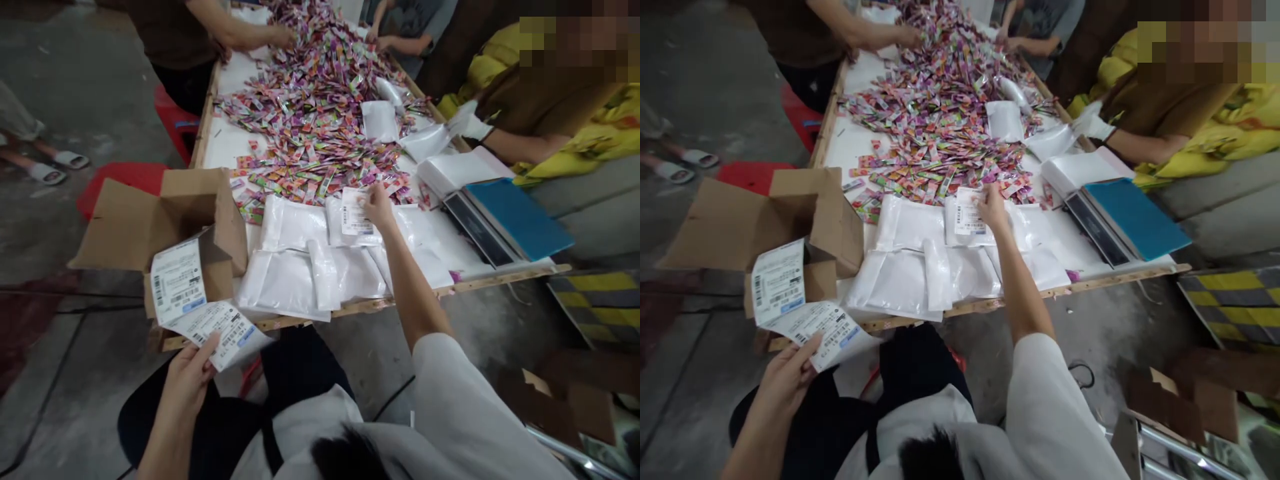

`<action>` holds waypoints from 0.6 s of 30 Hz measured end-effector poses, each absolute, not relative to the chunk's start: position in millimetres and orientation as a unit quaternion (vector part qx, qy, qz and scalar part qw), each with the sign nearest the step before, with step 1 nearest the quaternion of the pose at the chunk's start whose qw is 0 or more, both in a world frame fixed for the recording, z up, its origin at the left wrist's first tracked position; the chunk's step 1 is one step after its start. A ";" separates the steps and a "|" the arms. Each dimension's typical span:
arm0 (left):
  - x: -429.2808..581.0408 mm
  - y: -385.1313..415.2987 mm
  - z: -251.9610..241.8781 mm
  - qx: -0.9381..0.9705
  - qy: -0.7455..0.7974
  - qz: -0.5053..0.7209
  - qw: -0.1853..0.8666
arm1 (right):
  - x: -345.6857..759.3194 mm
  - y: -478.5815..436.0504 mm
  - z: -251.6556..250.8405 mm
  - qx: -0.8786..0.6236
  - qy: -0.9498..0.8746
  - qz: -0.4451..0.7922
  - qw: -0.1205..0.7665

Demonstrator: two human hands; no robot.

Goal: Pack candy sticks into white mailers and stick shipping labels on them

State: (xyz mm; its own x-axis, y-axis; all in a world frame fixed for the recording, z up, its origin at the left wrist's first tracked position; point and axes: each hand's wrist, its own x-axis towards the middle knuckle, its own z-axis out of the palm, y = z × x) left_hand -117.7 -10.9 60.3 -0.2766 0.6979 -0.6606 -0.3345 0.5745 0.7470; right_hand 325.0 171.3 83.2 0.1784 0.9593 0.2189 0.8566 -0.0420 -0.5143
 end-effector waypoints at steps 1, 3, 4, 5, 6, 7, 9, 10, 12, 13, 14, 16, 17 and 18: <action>-116.1 -10.5 63.0 0.135 0.669 0.443 0.581 | 320.1 175.7 73.3 -0.743 -0.609 0.077 0.266; -113.7 -9.9 67.7 0.130 0.678 0.446 0.570 | 307.5 174.2 58.1 -0.784 -0.557 0.046 0.269; -113.0 -9.8 69.6 0.128 0.681 0.446 0.567 | 301.6 170.4 52.7 -0.795 -0.543 0.020 0.268; -112.7 -9.7 71.2 0.127 0.681 0.447 0.566 | 296.6 165.9 48.6 -0.801 -0.540 -0.011 0.258; -112.6 -9.9 72.6 0.130 0.679 0.450 0.565 | 292.9 161.3 45.6 -0.797 -0.555 -0.037 0.238; -112.8 -10.4 73.7 0.134 0.676 0.456 0.564 | 290.3 156.9 44.0 -0.783 -0.585 -0.052 0.205; -113.8 -12.8 75.6 0.143 0.671 0.473 0.554 | 286.2 147.0 45.9 -0.743 -0.656 -0.038 0.124; -114.5 -15.0 76.5 0.147 0.670 0.481 0.546 | 282.7 140.1 50.2 -0.732 -0.674 -0.019 0.098; -116.5 -21.8 78.7 0.160 0.667 0.493 0.536 | 266.9 118.6 65.2 -0.741 -0.661 -0.003 0.118; -117.6 -26.3 80.4 0.174 0.662 0.495 0.535 | 253.1 103.2 74.9 -0.745 -0.647 -0.001 0.162; -118.7 -31.1 82.7 0.194 0.655 0.494 0.538 | 235.1 85.0 84.8 -0.734 -0.643 0.016 0.217; -120.7 -40.3 89.2 0.258 0.633 0.482 0.549 | 190.1 45.3 101.4 -0.659 -0.672 0.114 0.320; -121.8 -44.2 93.2 0.301 0.619 0.466 0.556 | 165.1 26.7 106.3 -0.597 -0.698 0.204 0.338; -122.9 -47.5 97.3 0.351 0.603 0.446 0.561 | 140.0 11.1 108.5 -0.539 -0.711 0.287 0.349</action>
State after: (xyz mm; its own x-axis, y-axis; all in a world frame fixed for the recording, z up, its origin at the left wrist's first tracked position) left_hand -122.9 -47.5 97.3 -0.1246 0.9229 -0.3643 -0.0768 0.3571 0.9309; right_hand 140.0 11.1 108.5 -0.1759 0.9666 0.1865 0.5655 0.2543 -0.7846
